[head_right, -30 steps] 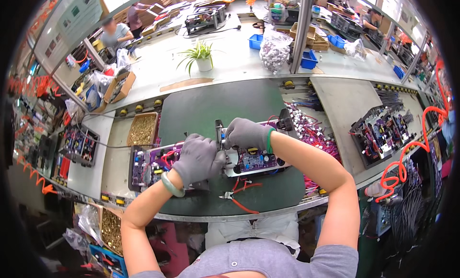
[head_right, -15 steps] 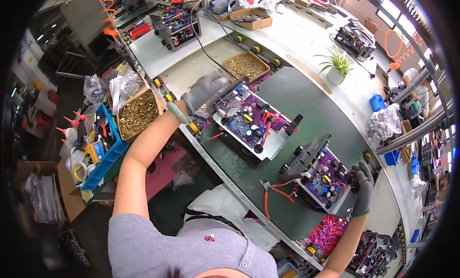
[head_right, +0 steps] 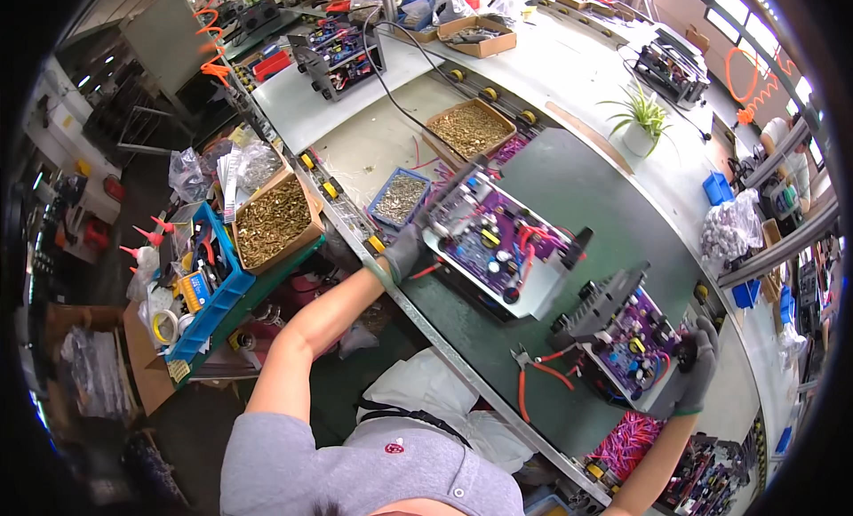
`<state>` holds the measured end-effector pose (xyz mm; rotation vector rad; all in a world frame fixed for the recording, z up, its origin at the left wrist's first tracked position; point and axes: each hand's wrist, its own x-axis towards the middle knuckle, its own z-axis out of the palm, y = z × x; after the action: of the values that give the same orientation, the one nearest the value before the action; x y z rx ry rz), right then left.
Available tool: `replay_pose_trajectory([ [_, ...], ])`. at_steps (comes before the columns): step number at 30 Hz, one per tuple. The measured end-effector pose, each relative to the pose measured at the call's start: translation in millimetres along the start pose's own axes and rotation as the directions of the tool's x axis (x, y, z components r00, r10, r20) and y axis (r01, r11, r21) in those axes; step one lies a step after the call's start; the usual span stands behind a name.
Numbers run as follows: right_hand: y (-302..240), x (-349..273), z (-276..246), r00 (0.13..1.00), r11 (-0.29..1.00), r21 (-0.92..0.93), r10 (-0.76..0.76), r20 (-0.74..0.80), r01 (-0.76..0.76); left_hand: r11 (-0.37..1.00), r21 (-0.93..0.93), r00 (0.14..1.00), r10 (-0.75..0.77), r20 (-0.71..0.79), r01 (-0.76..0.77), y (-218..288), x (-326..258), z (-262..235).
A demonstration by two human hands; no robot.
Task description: The person assembles electronic components on a circuit board using pliers and wires. They strip wire ends, insert them into the board, and secure connections while working at a factory assembly station.
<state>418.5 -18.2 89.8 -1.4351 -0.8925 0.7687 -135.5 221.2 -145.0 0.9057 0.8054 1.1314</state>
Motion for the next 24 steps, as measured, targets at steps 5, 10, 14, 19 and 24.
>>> replay_pose_trajectory([
  [5, 8.2, -11.0, -56.0, 0.997, 0.997, -0.047, -0.070, -0.037, 0.068, 0.944, 0.324, 0.998, -0.064, -0.005, 0.062, 10.4, -36.9, 60.5],
  [10, 4.8, -6.4, -110.9, 0.995, 0.939, -0.335, 0.051, -0.087, -0.077, 0.447, 0.879, 0.982, 0.159, 0.105, -0.167, 12.0, -64.2, 79.5],
  [14, 9.1, -16.9, -127.6, 0.976, 0.896, -0.421, 0.057, -0.211, -0.144, 0.574, 0.818, 0.935, -0.276, 0.223, -0.026, 77.1, -24.5, 67.7],
  [19, -7.0, -29.0, -91.9, 0.967, 0.940, -0.305, 0.079, -0.242, -0.153, 0.405, 0.913, 0.998, -0.005, -0.056, 0.053, 105.8, 44.3, 73.3],
  [24, -12.7, -26.0, -72.1, 0.965, 0.948, -0.292, 0.054, -0.255, -0.130, -0.133, 0.975, 0.926, -0.357, 0.123, -0.180, 77.3, 83.0, 71.5],
])
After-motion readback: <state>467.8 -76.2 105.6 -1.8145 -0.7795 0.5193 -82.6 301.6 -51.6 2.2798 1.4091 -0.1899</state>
